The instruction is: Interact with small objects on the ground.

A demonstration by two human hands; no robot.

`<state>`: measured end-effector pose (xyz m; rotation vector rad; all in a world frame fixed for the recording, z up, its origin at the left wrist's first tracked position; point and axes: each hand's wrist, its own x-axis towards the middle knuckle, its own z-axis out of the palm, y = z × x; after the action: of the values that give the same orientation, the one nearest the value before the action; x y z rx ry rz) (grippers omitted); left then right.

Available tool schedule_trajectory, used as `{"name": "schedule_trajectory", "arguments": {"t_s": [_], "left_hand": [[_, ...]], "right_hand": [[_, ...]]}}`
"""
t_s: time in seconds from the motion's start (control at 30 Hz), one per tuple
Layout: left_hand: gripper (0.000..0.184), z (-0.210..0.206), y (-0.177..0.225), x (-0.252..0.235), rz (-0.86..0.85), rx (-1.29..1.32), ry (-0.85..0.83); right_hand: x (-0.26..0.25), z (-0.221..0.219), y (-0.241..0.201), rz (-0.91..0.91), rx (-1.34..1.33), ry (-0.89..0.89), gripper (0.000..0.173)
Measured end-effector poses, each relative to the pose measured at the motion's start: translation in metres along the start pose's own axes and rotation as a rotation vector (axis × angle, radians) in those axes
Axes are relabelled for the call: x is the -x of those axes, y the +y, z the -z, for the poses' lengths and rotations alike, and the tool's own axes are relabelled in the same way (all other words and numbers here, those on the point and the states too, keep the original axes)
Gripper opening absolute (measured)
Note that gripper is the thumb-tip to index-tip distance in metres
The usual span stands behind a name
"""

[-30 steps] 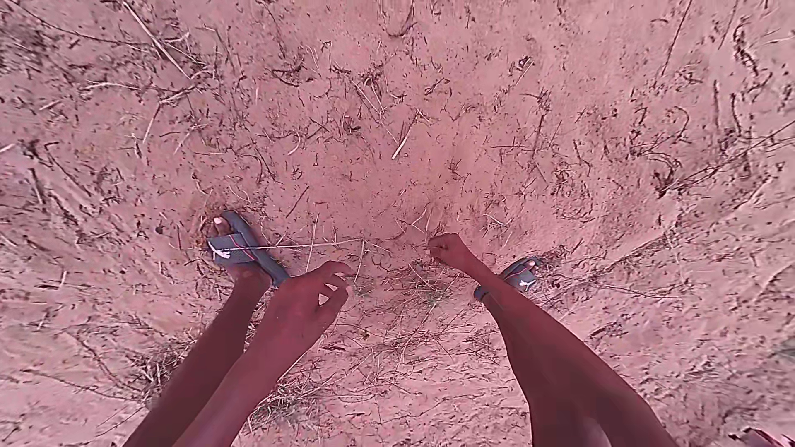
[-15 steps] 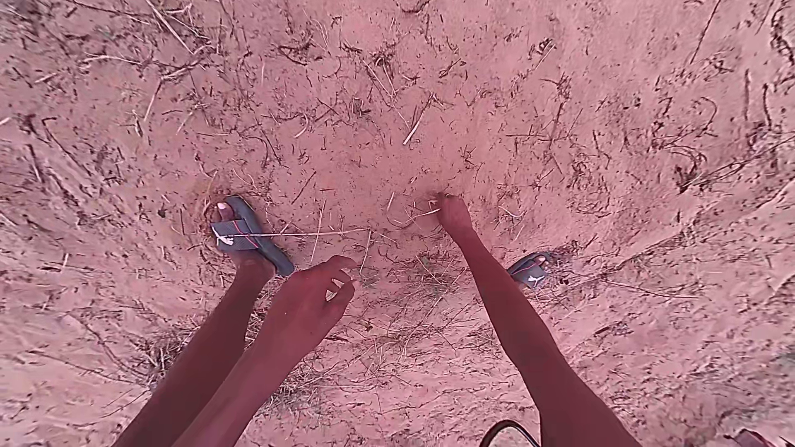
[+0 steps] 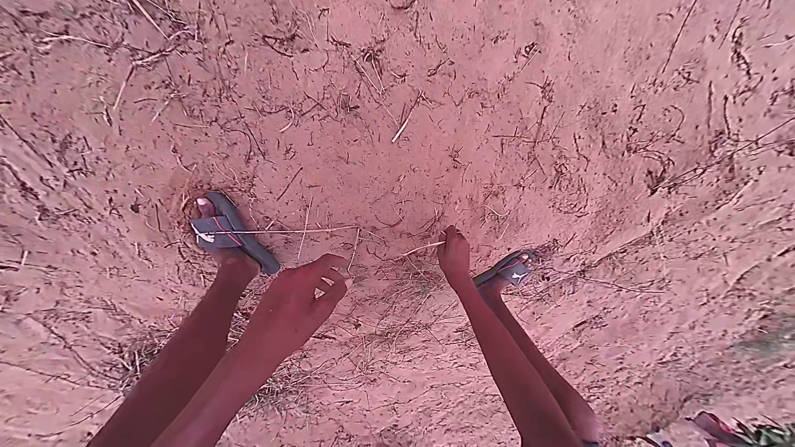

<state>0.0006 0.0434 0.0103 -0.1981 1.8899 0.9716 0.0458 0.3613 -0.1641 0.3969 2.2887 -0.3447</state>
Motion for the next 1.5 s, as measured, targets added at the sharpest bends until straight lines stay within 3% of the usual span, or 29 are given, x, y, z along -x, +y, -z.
{"name": "schedule_trajectory", "arguments": {"t_s": [0.07, 0.13, 0.27, 0.47, 0.6, 0.7, 0.77, 0.83, 0.9, 0.97, 1.07, 1.13, 1.23, 1.37, 1.43, 1.5], "left_hand": [[0.036, -0.001, 0.001, 0.0, -0.011, 0.0, 0.011], [0.037, -0.001, 0.0, 0.0, -0.024, -0.004, 0.02], [0.038, -0.001, -0.005, 0.0, -0.031, -0.011, 0.051], [0.039, 0.001, -0.008, 0.002, -0.039, -0.004, 0.052], [0.037, 0.0, -0.008, 0.0, -0.053, -0.025, 0.059], [0.036, 0.002, -0.005, -0.003, -0.052, -0.025, 0.056], [0.035, 0.002, -0.002, -0.004, -0.044, -0.024, 0.042], [0.034, 0.002, 0.001, -0.008, -0.04, -0.023, 0.054], [0.034, -0.002, 0.001, -0.007, -0.034, -0.025, 0.031], [0.036, -0.005, 0.001, -0.009, -0.043, -0.023, 0.009], [0.039, -0.006, -0.002, -0.007, -0.033, -0.024, 0.002], [0.039, -0.006, -0.006, -0.007, -0.033, -0.031, 0.011], [0.039, -0.003, -0.009, -0.007, -0.03, -0.023, 0.021], [0.037, -0.001, -0.009, -0.007, -0.02, -0.035, 0.046], [0.036, -0.001, -0.004, -0.008, -0.018, -0.024, 0.035], [0.034, -0.002, -0.001, -0.007, -0.013, -0.021, 0.022]], "right_hand": [[-0.045, 0.005, -0.014, -0.036, 0.094, 0.062, 0.039], [-0.089, 0.007, -0.03, -0.07, 0.196, -0.001, 0.044], [-0.128, 0.017, -0.042, 0.014, 0.292, -0.175, 0.027], [-0.093, 0.005, -0.013, 0.302, 0.389, -0.356, 0.02], [-0.066, 0.025, -0.009, 0.553, 0.308, -0.464, 0.015], [0.029, 0.021, -0.023, 0.678, 0.23, -0.858, 0.021], [0.083, 0.01, -0.021, 0.494, 0.211, -1.022, 0.026], [0.081, 0.001, -0.007, 0.189, 0.013, -0.781, 0.027], [0.049, -0.009, 0.005, -0.129, -0.183, -0.341, 0.028], [-0.003, -0.014, 0.009, -0.378, -0.329, -0.071, 0.032], [-0.065, -0.028, 0.0, -0.643, -0.555, -0.062, 0.071], [-0.088, -0.028, -0.016, -0.742, -0.57, -0.061, 0.066], [-0.09, -0.03, -0.026, -0.679, -0.537, -0.096, 0.039], [-0.042, -0.05, -0.027, -0.262, -0.567, -0.034, 0.03], [0.005, -0.048, -0.03, -0.051, -0.46, -0.164, 0.028], [0.058, -0.049, -0.038, 0.108, -0.268, -0.45, 0.031]]}}
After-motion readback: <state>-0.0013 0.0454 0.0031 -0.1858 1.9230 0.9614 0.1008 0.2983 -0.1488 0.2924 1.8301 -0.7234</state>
